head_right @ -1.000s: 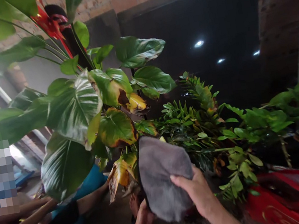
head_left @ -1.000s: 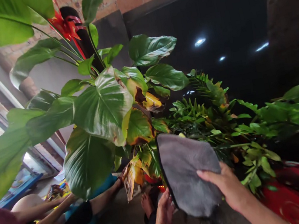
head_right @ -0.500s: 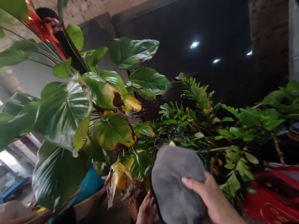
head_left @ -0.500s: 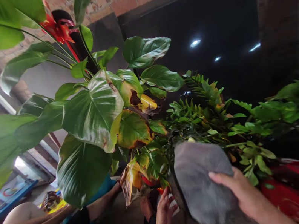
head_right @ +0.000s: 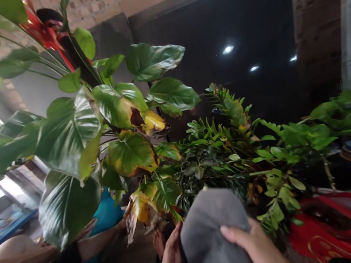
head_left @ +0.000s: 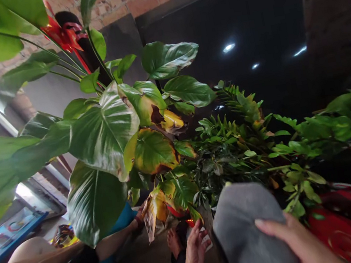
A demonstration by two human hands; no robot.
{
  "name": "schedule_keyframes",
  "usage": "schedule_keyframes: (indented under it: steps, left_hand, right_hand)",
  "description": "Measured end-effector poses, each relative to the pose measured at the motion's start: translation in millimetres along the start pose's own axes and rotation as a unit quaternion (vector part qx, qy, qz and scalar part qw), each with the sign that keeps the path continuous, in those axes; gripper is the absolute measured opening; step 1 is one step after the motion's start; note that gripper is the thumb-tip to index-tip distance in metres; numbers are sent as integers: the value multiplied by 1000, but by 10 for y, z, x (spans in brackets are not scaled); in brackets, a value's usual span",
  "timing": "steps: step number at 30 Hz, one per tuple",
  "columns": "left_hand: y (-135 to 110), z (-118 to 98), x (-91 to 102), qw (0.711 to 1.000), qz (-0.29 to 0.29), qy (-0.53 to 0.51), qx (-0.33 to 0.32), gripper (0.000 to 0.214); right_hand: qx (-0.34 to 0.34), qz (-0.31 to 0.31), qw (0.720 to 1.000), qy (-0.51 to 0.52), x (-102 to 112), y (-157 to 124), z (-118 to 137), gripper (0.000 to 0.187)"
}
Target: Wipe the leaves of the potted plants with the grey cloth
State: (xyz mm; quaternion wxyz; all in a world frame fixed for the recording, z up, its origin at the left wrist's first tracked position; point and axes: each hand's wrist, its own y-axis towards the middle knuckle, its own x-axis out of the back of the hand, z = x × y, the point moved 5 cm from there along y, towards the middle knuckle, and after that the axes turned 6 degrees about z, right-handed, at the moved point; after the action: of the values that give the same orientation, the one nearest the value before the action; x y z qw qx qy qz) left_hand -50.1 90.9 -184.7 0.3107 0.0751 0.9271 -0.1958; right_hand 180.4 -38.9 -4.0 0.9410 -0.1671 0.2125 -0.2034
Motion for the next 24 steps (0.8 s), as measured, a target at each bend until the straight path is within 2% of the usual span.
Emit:
schedule_keyframes:
  steps: [1,3,5,7,9,11,13,15,17,19,21,22,24]
  left_hand:
    - [0,4,-2,1000,-3,1,-1,44]
    - [-6,6,-13,1000,-6,2,-2,43]
    - [-21,-4,-28,1000,-6,5,-6,42]
    - [-40,-21,-38,1000,-9,5,-10,42]
    - [-57,-38,-43,1000,-13,0,-13,44]
    - [-67,-49,-46,1000,-17,-5,-12,45]
    - [-68,-50,-49,1000,-20,-7,-8,46]
    - [-61,-42,-57,1000,-18,-5,-6,46]
    - [-53,-29,-68,1000,-14,1,-5,46]
    - [-53,-18,-73,1000,-15,7,-5,47]
    - [-64,-16,-68,1000,-19,9,-6,47]
    - [-73,-20,-63,1000,-21,8,-6,45]
    - [-91,-36,-48,1000,-19,6,-7,42]
  right_hand:
    - [15,-17,999,34,-25,57,203,38]
    - [95,-67,989,93,-9,233,582,41]
    - [132,-115,976,131,93,424,687,38]
    - [103,-144,974,138,243,548,453,35]
    - [31,-144,982,121,391,544,-1,31]
    - [-49,-113,988,94,481,420,-447,26]
    - [-94,-73,991,68,484,249,-654,23]
    - [-97,-55,991,74,409,124,-536,24]
    - [-52,-56,990,118,290,115,-156,32]
    - [57,-67,984,157,190,214,327,37]
    - [140,-75,972,170,133,356,630,39]
    - [150,-85,970,173,128,423,652,37]
    - [96,-112,974,171,160,501,422,28]
